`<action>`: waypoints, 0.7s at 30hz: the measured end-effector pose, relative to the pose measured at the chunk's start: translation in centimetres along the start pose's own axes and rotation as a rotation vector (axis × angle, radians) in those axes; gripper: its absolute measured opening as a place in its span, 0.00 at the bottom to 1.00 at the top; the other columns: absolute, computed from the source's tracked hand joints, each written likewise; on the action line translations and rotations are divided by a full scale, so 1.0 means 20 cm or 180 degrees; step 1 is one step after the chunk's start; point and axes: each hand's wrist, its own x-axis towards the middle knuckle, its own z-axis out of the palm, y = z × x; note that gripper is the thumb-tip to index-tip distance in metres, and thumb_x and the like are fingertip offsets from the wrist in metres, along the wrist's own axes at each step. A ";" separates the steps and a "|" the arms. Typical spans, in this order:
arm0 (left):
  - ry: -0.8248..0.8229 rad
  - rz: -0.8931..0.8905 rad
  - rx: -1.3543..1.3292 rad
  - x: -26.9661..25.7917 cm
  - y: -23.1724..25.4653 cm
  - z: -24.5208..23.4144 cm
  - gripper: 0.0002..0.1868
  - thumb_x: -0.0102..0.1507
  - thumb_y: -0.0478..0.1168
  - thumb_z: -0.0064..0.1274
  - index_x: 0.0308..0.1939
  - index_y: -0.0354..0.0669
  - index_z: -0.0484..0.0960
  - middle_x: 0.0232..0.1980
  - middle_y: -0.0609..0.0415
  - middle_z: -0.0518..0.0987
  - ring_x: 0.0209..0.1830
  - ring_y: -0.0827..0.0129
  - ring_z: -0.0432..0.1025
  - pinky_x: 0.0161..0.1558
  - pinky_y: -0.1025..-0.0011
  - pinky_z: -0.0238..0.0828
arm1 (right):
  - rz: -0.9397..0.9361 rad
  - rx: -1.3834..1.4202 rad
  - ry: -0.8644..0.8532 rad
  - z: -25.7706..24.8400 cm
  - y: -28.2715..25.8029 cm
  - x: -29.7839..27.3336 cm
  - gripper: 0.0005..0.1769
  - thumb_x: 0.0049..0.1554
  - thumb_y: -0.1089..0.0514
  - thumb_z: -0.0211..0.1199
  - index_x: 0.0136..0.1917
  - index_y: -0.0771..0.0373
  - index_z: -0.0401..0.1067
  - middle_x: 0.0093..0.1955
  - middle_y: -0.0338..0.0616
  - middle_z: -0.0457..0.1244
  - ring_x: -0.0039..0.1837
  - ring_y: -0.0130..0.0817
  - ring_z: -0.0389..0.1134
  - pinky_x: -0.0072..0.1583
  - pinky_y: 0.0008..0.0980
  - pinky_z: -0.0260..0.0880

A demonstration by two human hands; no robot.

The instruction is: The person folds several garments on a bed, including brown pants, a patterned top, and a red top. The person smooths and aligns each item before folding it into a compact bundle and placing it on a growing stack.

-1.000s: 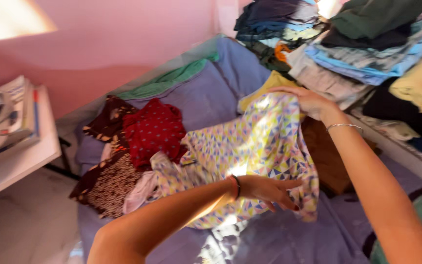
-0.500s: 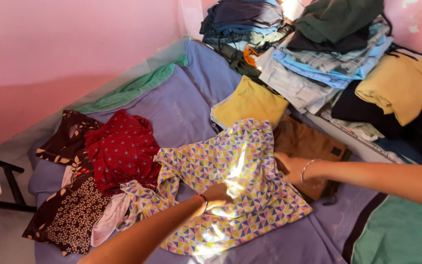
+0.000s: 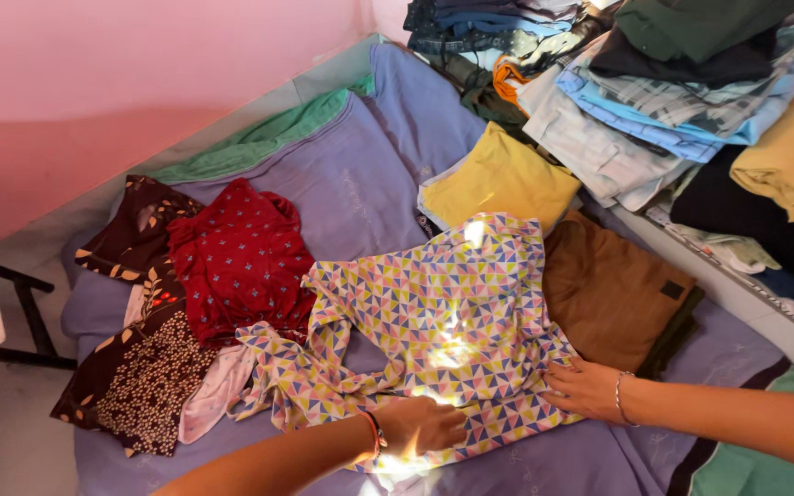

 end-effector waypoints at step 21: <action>-0.1004 -0.1853 -0.1365 0.11 -0.01 0.23 0.45 0.50 0.35 0.52 0.74 0.59 0.68 0.47 0.42 0.82 0.49 0.46 0.76 0.44 0.51 0.72 | 0.1034 0.1392 -0.1024 0.04 0.09 0.12 0.13 0.46 0.59 0.62 0.46 0.57 0.78 0.46 0.50 0.69 0.56 0.48 0.69 0.58 0.46 0.66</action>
